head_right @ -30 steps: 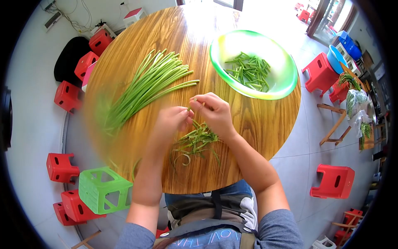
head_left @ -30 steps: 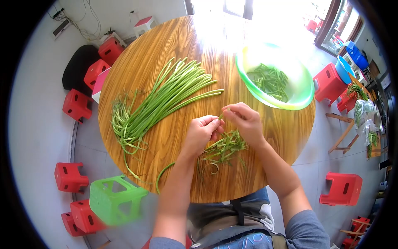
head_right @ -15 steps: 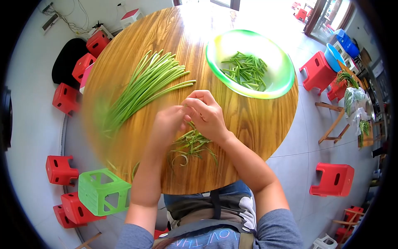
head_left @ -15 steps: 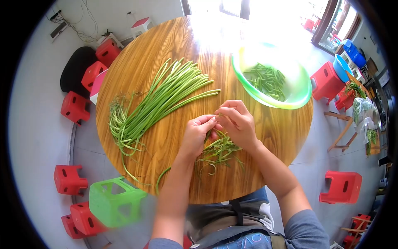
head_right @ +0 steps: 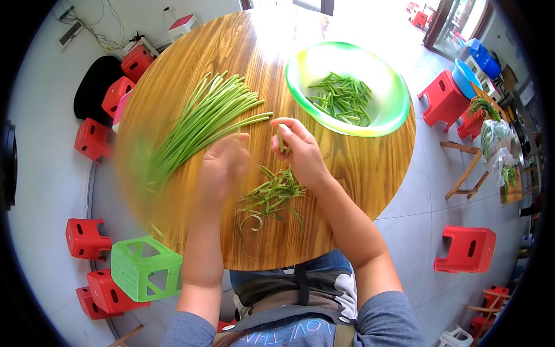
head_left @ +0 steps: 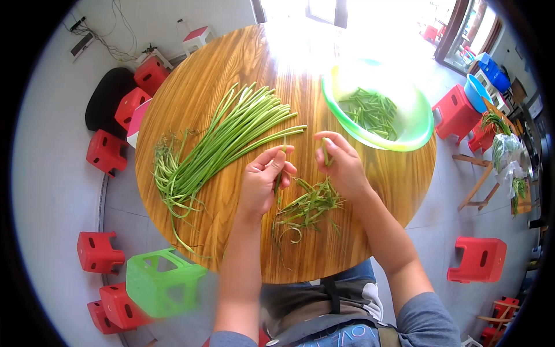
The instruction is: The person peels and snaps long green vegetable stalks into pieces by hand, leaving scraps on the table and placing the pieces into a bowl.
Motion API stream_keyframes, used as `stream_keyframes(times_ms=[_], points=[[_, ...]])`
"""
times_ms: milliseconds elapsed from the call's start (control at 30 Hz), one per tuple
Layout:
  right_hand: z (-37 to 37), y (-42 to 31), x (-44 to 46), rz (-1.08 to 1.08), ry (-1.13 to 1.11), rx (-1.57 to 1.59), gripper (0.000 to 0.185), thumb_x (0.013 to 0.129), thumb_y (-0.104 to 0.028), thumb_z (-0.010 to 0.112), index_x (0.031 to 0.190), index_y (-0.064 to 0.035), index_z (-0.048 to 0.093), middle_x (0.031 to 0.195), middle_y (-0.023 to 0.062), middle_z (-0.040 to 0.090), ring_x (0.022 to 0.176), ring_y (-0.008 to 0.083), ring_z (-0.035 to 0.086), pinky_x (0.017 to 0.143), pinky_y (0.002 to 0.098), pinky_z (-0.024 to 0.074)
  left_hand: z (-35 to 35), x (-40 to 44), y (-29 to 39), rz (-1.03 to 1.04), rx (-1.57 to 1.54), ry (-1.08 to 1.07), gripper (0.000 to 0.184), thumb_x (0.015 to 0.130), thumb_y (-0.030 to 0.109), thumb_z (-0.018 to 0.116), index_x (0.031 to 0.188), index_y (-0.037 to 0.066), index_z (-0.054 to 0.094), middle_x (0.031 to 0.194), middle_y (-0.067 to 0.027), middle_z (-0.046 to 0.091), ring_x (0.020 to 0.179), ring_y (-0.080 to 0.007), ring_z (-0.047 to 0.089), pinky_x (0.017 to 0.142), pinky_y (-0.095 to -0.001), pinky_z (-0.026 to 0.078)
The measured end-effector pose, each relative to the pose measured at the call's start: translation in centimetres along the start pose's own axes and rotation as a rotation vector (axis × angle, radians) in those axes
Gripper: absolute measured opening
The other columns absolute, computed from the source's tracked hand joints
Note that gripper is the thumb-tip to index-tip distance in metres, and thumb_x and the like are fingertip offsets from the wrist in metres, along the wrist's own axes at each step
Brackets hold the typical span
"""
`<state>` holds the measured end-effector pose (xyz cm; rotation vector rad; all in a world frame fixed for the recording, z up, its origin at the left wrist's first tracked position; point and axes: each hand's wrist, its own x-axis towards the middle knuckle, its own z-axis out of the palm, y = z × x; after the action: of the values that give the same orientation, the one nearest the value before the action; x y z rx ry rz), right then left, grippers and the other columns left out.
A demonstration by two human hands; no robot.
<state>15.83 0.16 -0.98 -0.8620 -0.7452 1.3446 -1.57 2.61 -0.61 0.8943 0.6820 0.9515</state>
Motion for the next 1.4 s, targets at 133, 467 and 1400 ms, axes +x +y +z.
stream_keyframes(times_ms=[133,467,1400], points=[[-0.3,-0.8,-0.2,0.224,-0.064,0.206,0.025,0.094,-0.03,0.044,0.101,-0.0082,0.054,0.071,-0.001,0.049,0.056,0.0072,0.044,0.049,0.0183,0.0316,1.4,-0.3,0.6,-0.057,0.186,0.001,0.024,0.091,0.013,0.051,0.11,-0.001,0.057,0.075,-0.0038,0.06,0.056,-0.0047,0.044,0.051,-0.0171,0.035],[-0.3,1.8,0.3,-0.533,0.057,-0.7,0.008,0.073,-0.007,0.067,0.081,-0.0074,0.063,0.077,-0.0003,0.054,0.07,0.0103,0.051,0.063,0.0214,0.0433,2.1,-0.6,-0.4,-0.098,0.475,-0.011,0.024,0.092,0.014,0.047,0.106,-0.003,0.058,0.077,-0.0057,0.061,0.059,-0.0075,0.052,0.053,-0.0182,0.041],[-0.8,0.5,-1.3,-0.396,-0.357,-0.749,0.014,0.081,-0.016,0.06,0.083,-0.0029,0.062,0.068,0.0077,0.059,0.061,0.0128,0.056,0.056,0.0284,0.0452,1.0,-0.3,0.2,-0.01,0.155,0.207,0.017,0.09,0.02,0.05,0.093,0.004,0.056,0.062,0.0023,0.05,0.044,-0.0033,0.036,0.04,-0.016,0.027]])
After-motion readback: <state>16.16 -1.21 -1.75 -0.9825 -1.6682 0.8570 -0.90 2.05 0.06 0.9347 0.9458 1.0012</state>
